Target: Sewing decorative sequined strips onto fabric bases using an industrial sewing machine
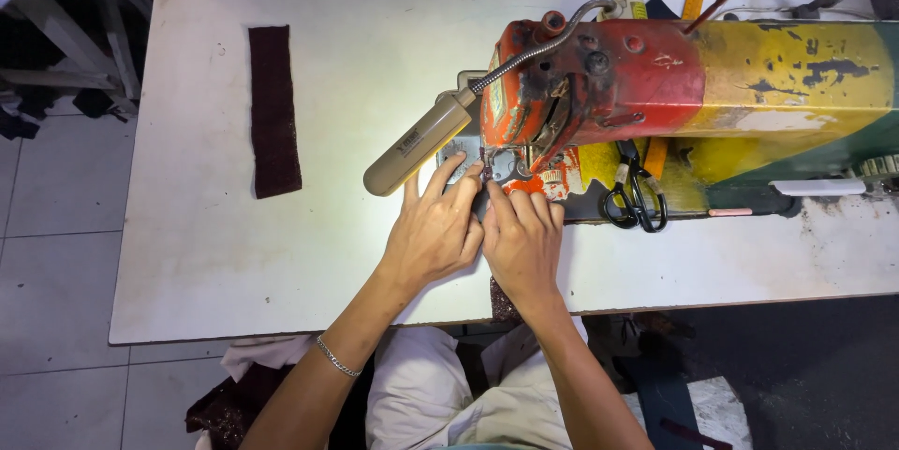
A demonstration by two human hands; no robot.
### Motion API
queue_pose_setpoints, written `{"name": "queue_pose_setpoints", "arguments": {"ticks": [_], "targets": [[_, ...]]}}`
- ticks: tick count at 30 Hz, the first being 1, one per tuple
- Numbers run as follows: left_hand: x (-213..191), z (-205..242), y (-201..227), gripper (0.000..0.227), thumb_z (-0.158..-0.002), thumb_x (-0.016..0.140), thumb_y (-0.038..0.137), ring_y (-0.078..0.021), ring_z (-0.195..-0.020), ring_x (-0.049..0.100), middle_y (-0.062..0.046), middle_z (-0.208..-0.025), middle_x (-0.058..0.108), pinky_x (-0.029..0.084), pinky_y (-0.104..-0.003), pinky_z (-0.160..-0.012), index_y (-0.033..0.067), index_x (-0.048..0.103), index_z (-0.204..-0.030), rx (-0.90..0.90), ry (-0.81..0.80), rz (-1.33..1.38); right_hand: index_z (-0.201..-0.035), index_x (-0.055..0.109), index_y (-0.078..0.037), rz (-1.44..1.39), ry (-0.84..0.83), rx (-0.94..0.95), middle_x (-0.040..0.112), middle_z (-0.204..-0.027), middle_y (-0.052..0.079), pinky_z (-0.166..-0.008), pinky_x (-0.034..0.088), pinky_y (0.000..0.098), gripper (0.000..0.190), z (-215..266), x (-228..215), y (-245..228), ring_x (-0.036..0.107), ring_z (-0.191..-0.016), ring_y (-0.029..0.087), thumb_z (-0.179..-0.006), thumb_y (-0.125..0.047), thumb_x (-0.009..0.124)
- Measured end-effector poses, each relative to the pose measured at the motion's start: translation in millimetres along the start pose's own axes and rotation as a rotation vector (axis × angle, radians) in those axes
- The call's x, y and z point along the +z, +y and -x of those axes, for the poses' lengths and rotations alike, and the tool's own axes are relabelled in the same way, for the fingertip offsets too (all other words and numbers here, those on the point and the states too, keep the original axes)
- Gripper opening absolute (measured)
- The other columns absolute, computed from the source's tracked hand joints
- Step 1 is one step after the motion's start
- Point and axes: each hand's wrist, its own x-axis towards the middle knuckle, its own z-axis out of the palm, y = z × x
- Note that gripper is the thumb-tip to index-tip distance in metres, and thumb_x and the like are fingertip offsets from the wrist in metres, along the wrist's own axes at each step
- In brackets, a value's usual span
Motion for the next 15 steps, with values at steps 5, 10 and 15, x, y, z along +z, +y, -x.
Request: {"name": "queue_pose_setpoints", "arguments": {"ticks": [5, 10, 15], "targets": [[-3.7, -1.3, 1.3, 0.032, -0.085, 0.045, 0.019, -0.0337, -0.141, 0.051, -0.015, -0.135, 0.068, 0.039, -0.061, -0.103, 0.0101, 0.056, -0.113, 0.009, -0.012, -0.009, -0.115, 0.077, -0.01, 0.0, -0.018, -0.007, 0.056, -0.076, 0.004, -0.072, 0.04, 0.0366, 0.024, -2.2, -0.8, -0.6, 0.058, -0.077, 0.023, -0.097, -0.014, 0.062], [-5.9, -3.2, 1.4, 0.029, -0.087, 0.045, 0.018, -0.0327, -0.14, 0.051, -0.014, -0.133, 0.069, 0.038, -0.061, -0.105, 0.0102, 0.057, -0.113, 0.002, -0.004, 0.013, -0.122, 0.074, -0.01, -0.003, -0.049, 0.021, 0.057, -0.077, 0.005, -0.075, 0.041, 0.038, 0.028, -1.2, 6.2, 1.1, 0.059, -0.081, 0.024, -0.1, -0.019, 0.059], [-2.8, 2.2, 0.6, 0.027, -0.09, 0.048, 0.02, -0.0304, -0.136, 0.055, -0.012, -0.128, 0.072, 0.039, -0.059, -0.106, 0.0109, 0.059, -0.112, -0.015, 0.046, 0.041, -0.129, 0.071, -0.01, -0.046, -0.125, 0.079, 0.062, -0.082, 0.008, -0.078, 0.043, 0.0405, 0.033, -1.6, -7.0, -5.4, 0.063, -0.087, 0.027, -0.103, -0.024, 0.057]]}}
